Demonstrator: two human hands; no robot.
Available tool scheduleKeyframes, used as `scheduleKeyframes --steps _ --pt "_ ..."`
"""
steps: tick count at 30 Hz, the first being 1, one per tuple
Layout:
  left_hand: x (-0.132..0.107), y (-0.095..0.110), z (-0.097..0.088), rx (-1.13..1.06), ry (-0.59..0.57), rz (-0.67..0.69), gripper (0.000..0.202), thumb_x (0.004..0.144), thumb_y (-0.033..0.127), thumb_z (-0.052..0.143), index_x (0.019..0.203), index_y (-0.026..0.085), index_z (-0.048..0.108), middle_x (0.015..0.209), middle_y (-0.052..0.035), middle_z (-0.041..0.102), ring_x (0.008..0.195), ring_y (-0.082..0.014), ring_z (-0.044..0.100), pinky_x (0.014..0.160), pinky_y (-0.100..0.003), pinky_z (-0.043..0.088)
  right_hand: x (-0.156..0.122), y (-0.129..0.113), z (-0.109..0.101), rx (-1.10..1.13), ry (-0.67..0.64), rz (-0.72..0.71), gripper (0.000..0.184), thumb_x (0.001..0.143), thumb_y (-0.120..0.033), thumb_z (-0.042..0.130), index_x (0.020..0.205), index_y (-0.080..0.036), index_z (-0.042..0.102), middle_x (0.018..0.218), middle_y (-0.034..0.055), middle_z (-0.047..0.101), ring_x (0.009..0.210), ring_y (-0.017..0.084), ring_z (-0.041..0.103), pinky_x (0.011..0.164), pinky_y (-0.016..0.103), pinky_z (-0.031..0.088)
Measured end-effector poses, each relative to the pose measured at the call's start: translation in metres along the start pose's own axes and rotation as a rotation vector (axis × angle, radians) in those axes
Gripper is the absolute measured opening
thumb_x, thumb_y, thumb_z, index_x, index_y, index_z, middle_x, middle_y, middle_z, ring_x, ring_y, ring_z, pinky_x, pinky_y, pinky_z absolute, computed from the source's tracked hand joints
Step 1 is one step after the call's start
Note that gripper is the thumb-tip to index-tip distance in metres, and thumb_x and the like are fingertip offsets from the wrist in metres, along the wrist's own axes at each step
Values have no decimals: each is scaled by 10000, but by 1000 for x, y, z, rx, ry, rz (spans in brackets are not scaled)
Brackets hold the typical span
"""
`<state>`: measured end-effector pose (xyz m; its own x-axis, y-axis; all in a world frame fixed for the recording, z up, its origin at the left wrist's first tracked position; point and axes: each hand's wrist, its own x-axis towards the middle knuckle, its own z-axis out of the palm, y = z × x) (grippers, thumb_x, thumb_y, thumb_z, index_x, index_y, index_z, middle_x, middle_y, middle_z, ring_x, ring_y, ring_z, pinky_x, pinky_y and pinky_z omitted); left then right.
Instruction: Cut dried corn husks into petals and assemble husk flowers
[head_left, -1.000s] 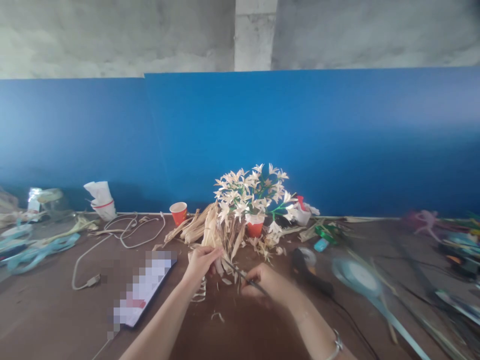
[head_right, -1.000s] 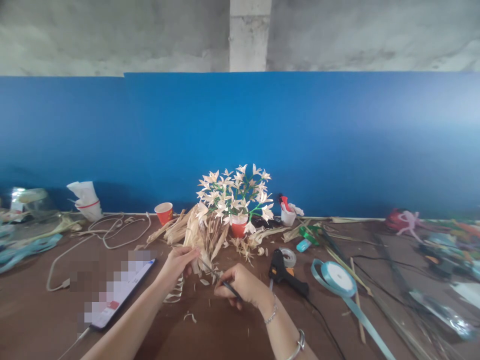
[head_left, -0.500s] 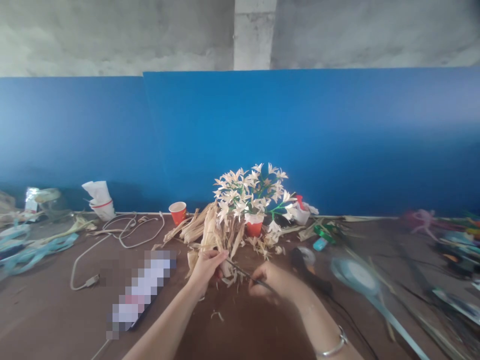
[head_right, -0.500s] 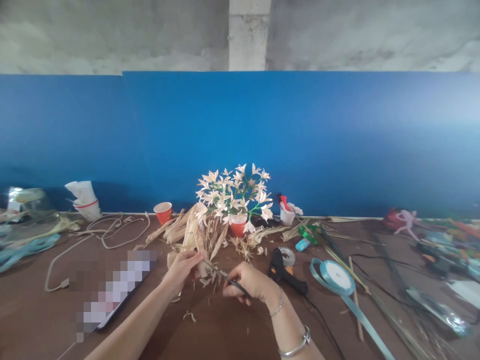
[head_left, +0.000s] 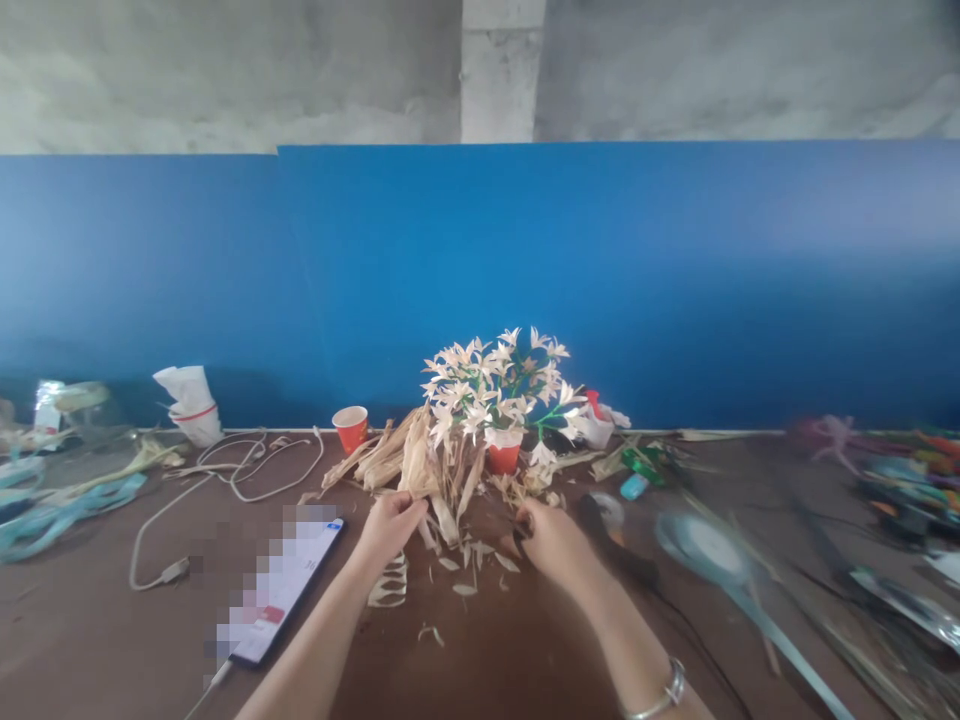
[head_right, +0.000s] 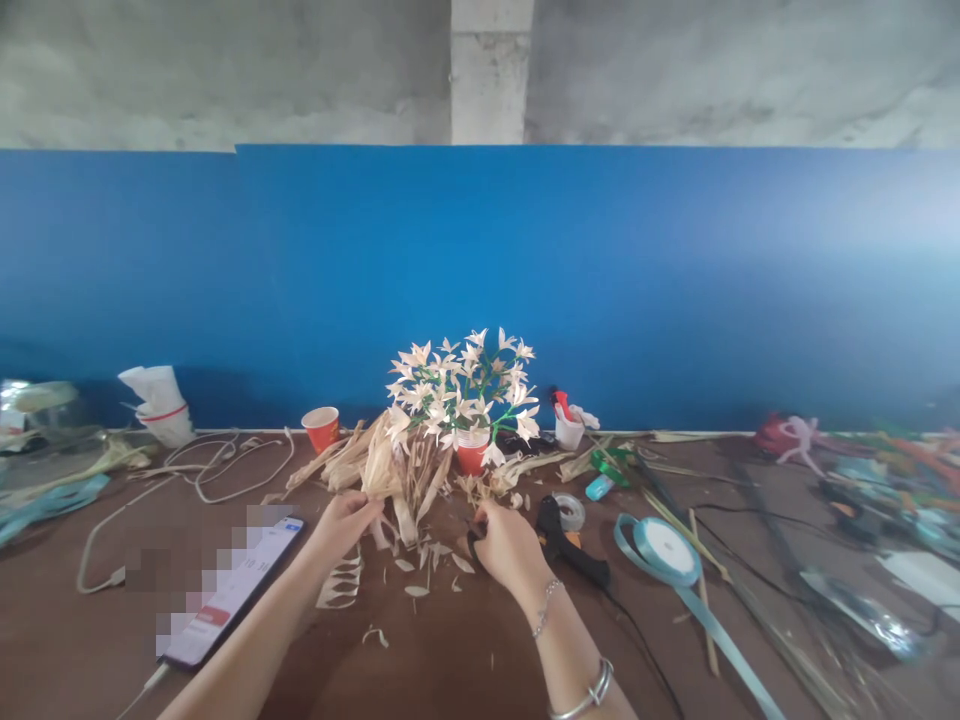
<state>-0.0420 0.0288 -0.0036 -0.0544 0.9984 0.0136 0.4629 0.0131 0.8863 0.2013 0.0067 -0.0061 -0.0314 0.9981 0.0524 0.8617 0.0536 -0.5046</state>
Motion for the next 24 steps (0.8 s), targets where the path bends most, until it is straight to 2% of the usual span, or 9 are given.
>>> scheduleKeyframes --steps 3,5,9,11,14,16,19,21,24 --pt "-2 1 -6 142 -10 26 341 673 343 522 394 181 411 379 54 358 454 -117 421 478 -230 244 -2 -4 -1 -72 15 27 222 649 -366 668 808 -218 618 743 28 660 697 175 596 570 220 334" --pt "-5 3 -9 289 10 16 322 684 333 521 414 187 424 401 39 406 483 -138 458 493 -239 251 -3 -6 -2 -109 34 9 212 661 -389 661 788 -221 631 787 38 655 746 181 598 598 226 348" --pt "-10 8 -13 619 112 -2 188 747 350 482 628 208 517 592 -7 574 607 -191 553 545 -259 321 -4 -5 0 -137 32 -6 236 639 -432 674 721 -214 633 845 55 647 811 199 598 636 238 368" --pt "-12 10 -12 648 190 61 132 764 329 480 738 209 529 705 -28 609 686 -203 576 587 -272 364 -1 -3 4 -104 -24 49 263 610 -423 694 759 -217 626 806 48 660 783 207 610 623 244 370" --pt "-15 13 -5 620 230 288 71 767 238 498 791 209 558 842 -42 623 823 -204 574 687 -287 408 3 3 11 -41 -65 114 324 550 -366 733 798 -212 593 768 38 667 751 214 617 603 244 371" --pt "-19 15 3 582 145 474 93 766 193 511 778 215 601 864 -39 637 889 -208 560 755 -304 414 4 6 14 13 -74 115 351 521 -339 746 796 -210 571 754 26 660 713 200 611 579 234 366" --pt "-25 15 16 506 -68 711 175 766 159 530 865 229 656 956 -43 660 973 -208 543 855 -340 400 2 7 15 75 -89 49 326 513 -333 747 755 -213 566 704 -1 639 649 167 586 539 217 338" --pt "-27 12 22 505 -181 775 222 756 138 540 910 238 666 988 -41 665 1007 -219 534 887 -375 387 0 6 16 80 -71 8 287 510 -323 748 706 -209 572 663 -12 619 628 154 564 524 212 316" --pt "-23 5 23 508 -194 780 269 767 85 489 881 236 680 927 -43 679 980 -214 554 892 -395 392 0 6 17 123 -59 -1 240 515 -281 738 682 -199 586 629 -17 594 614 139 536 510 200 302"
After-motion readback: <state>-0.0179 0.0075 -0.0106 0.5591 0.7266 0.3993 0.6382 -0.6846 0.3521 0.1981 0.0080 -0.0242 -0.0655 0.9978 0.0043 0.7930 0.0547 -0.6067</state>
